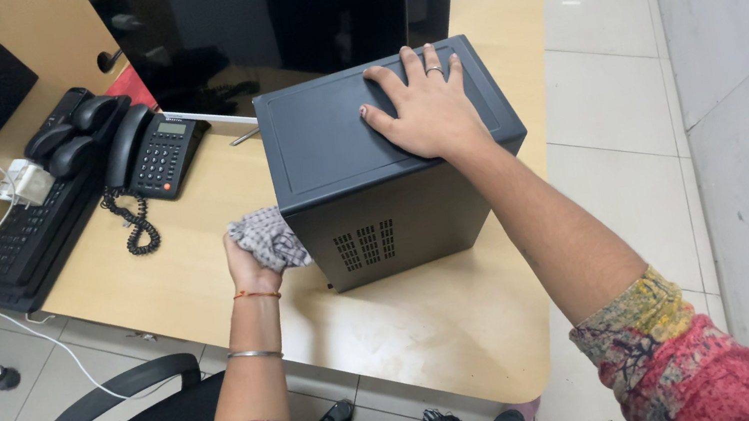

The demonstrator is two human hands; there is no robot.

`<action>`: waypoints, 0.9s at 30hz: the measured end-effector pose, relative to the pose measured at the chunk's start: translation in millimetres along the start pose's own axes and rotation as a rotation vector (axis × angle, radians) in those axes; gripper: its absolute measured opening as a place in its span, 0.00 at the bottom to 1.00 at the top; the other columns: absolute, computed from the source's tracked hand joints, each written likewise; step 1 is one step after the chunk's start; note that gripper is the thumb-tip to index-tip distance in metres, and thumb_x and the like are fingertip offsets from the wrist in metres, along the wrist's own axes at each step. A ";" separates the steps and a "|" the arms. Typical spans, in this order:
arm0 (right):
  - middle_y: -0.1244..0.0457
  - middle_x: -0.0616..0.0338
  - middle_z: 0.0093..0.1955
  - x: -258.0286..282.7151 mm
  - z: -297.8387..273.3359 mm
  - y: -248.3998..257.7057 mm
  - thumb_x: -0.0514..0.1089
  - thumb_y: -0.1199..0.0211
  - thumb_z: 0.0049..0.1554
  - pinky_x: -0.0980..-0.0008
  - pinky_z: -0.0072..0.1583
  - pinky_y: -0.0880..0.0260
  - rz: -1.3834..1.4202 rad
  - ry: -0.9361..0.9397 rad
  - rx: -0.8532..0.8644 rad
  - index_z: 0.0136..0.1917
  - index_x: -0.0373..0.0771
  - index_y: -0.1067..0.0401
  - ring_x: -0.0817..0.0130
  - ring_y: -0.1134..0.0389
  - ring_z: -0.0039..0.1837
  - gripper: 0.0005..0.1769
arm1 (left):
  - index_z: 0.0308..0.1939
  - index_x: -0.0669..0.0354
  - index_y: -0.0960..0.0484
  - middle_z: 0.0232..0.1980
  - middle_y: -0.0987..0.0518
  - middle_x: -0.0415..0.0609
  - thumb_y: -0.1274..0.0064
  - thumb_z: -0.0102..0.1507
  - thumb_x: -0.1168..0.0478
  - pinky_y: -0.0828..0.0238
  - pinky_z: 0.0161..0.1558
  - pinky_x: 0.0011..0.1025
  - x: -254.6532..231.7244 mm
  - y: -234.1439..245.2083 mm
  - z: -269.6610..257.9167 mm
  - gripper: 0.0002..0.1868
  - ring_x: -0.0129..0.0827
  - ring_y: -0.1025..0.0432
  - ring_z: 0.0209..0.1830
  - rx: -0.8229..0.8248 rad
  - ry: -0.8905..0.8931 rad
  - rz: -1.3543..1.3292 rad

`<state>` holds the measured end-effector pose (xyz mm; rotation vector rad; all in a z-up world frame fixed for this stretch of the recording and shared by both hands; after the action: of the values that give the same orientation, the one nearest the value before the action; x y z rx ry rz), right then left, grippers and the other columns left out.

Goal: The person wipes down a computer tower, several monitors, and a laptop using a cloth.

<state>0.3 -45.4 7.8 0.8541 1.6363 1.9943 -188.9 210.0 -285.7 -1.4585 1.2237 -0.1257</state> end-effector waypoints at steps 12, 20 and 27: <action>0.50 0.43 0.80 -3.6 -8.7 9.8 0.79 0.70 0.60 0.34 0.78 0.73 0.314 0.051 -0.123 0.77 0.55 0.46 0.45 0.56 0.83 0.44 | 0.68 0.69 0.34 0.64 0.26 0.56 0.50 0.71 0.56 0.29 0.68 0.37 -122.7 -161.3 -108.9 0.26 0.39 0.28 0.64 0.136 -1.050 0.218; 0.51 0.42 0.82 -48.0 -25.4 27.0 0.73 0.60 0.72 0.48 0.87 0.47 1.027 0.332 -0.778 0.82 0.49 0.48 0.48 0.51 0.85 0.37 | 0.63 0.62 0.21 0.70 0.26 0.60 0.40 0.70 0.53 0.35 0.70 0.38 -43.5 -346.8 -207.8 0.22 0.44 0.31 0.71 0.818 -1.014 1.132; 0.37 0.47 0.68 -6.9 -41.1 32.0 0.62 0.34 0.52 0.45 0.75 0.49 0.432 0.322 -0.480 0.60 0.42 0.24 0.51 0.41 0.75 0.30 | 0.51 0.56 0.15 0.56 0.16 0.52 0.51 0.69 0.43 0.31 0.60 0.39 -60.1 -318.6 -120.6 0.22 0.47 0.25 0.60 0.278 -0.984 1.506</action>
<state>-21.2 -86.4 32.8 0.7718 1.0833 2.7913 -108.7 103.7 33.6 0.0137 1.0633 1.2260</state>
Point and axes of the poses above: each hand's wrist, its own z-axis towards the middle knuckle, its own y-axis out of the back of the hand, x = y × z, the point moved 6 cm from there along z, towards the middle knuckle
